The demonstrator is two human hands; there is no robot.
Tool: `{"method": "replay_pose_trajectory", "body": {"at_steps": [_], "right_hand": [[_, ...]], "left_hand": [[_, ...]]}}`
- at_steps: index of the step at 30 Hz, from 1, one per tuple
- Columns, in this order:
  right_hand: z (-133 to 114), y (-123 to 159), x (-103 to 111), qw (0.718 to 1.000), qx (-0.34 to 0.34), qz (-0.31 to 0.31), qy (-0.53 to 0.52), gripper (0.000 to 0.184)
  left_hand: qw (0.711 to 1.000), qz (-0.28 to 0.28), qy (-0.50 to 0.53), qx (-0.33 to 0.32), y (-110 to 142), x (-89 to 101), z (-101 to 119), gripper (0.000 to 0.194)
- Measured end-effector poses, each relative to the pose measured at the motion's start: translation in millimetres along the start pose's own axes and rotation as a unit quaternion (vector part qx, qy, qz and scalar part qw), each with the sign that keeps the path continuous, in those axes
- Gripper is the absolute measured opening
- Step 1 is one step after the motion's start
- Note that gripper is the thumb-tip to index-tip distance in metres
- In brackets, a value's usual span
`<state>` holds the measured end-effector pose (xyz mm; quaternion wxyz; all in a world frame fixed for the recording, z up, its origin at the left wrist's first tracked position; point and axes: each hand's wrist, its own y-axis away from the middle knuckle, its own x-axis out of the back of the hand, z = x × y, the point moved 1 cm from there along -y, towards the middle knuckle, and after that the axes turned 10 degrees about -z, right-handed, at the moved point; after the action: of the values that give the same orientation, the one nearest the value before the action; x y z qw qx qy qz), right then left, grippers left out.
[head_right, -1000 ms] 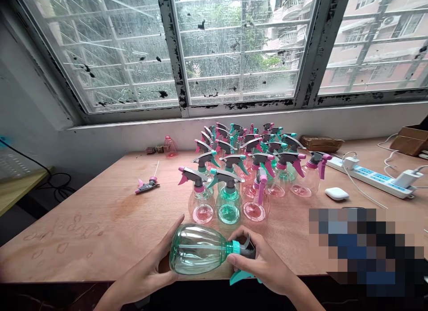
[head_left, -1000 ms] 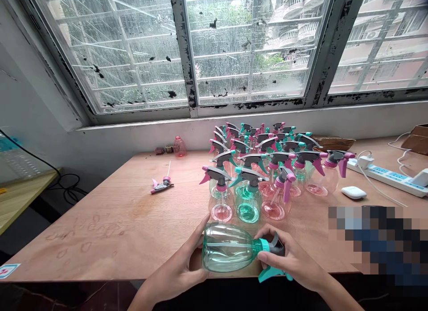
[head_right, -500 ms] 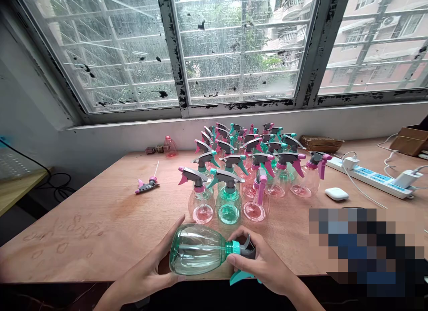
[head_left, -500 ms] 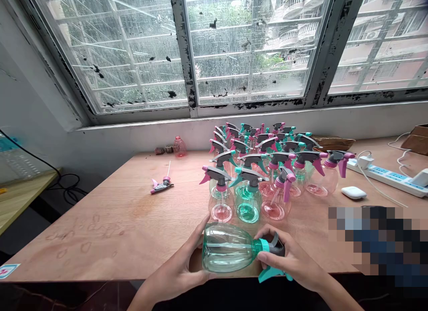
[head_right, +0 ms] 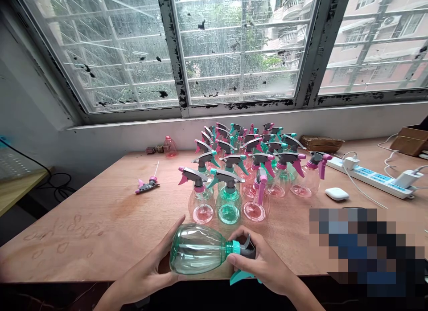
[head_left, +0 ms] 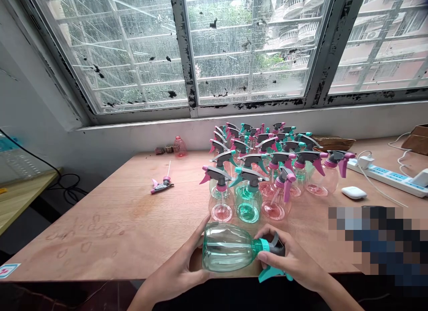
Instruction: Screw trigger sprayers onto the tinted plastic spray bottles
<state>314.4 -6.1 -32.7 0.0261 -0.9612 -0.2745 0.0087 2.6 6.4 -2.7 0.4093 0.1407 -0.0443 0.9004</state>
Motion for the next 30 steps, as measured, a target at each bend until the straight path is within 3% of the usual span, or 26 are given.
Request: {"method": "replay_pose_trajectory", "body": {"at_steps": [2,8,30], "right_hand": [[0.1,-0.1,-0.5,1.0,-0.001,0.002,0.005,0.039],[2.6,-0.5,-1.3,1.0,-0.007,0.016,0.012,0.045],[6.7,0.2,3.4,1.0,-0.003,-0.011,-0.004,0.039]], "left_hand": [[1.0,-0.002,0.01,0.0,-0.3,-0.6,-0.6,0.1],[1.0,0.0,0.007,0.025,-0.4,1.4,-1.7,0.117],[1.0,-0.001,0.013,0.011,-0.6,0.4,-2.7,0.103]]}}
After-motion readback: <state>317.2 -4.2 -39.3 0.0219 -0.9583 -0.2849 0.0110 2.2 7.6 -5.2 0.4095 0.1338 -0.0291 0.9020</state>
